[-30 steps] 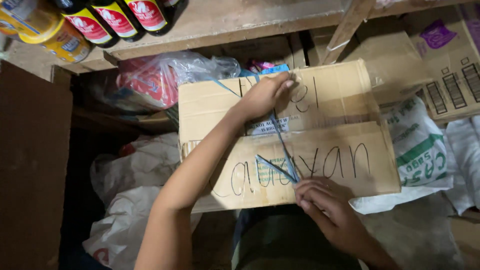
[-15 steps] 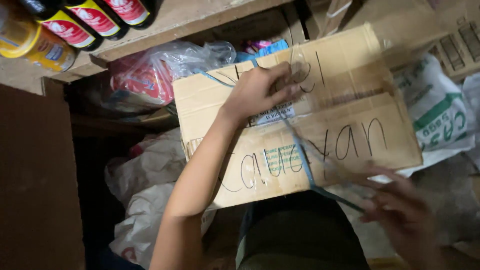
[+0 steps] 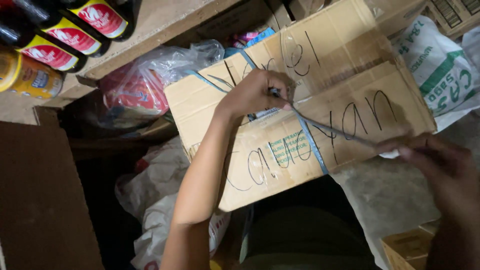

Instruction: Pack various grocery items into a cardboard box and secure it with a plastic tie.

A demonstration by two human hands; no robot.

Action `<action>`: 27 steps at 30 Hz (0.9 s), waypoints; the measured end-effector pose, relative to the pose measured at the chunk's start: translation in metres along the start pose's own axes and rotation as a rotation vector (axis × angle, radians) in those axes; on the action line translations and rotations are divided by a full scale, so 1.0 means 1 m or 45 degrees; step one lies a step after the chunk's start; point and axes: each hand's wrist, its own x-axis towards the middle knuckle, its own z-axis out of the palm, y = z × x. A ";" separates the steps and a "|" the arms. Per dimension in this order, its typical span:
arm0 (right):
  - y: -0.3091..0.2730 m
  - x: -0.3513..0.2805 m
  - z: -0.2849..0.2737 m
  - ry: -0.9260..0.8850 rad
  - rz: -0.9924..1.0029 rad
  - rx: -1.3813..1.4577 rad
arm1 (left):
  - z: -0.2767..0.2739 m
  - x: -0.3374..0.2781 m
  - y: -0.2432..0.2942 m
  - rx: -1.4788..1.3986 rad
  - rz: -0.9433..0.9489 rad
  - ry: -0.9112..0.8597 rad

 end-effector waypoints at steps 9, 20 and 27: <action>-0.004 0.032 0.100 0.217 -0.826 -0.696 | -0.001 0.001 -0.010 -0.160 0.088 0.011; -0.010 0.051 0.129 -0.093 -0.697 -1.058 | 0.003 0.002 -0.012 -0.193 0.137 0.057; -0.022 0.033 0.126 -0.205 -0.651 -1.229 | 0.000 0.002 -0.012 -0.186 0.172 0.037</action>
